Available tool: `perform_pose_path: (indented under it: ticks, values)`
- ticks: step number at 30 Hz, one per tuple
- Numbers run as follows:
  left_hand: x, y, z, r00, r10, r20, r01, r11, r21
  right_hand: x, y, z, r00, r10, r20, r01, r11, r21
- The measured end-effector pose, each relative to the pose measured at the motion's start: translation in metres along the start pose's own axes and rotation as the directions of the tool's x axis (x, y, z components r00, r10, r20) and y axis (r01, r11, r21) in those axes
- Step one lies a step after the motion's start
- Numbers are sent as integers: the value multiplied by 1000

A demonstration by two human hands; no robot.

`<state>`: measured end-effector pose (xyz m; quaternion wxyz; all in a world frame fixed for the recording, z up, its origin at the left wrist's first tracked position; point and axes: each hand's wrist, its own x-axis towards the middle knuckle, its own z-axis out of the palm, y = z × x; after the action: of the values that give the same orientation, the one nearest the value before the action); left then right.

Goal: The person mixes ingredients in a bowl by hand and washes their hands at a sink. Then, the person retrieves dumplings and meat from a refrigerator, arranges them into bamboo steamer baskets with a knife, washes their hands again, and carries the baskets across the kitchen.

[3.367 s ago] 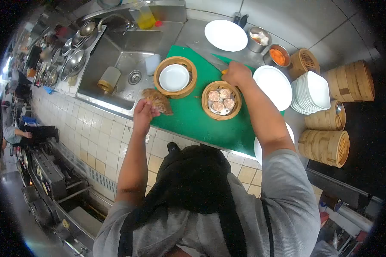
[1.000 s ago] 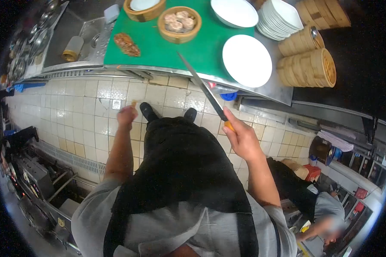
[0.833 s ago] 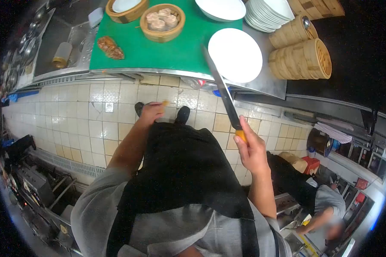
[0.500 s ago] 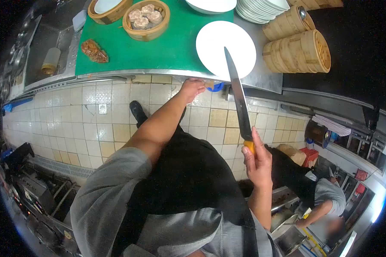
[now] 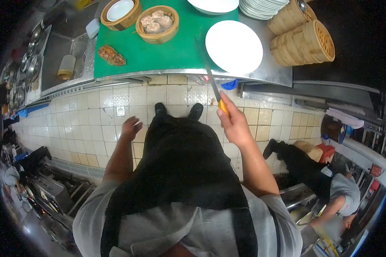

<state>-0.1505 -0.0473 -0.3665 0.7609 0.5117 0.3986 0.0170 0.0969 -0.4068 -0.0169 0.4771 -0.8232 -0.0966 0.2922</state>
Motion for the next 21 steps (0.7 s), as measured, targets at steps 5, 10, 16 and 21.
perform_pose_path:
  ticks: [5, 10, 16, 21]
  values:
    - [-32, 16, -73, 978, 124, 170, -209, 643, 737, 11, -24, 36, 996, 69, -49, -66, 995, 72]
    - [-11, 17, -98, 995, 3, 96, -65, 761, 645, 19, -22, 76, 976, -102, -194, 78, 988, -130]
    - [14, 41, -99, 974, 127, 186, -207, 836, 508, 72, -39, 101, 863, -398, -312, 121, 762, -636]
    - [1, 37, -96, 985, -172, -1, 172, 985, -29, 142, -60, 94, 781, -546, -304, 178, 661, -729]
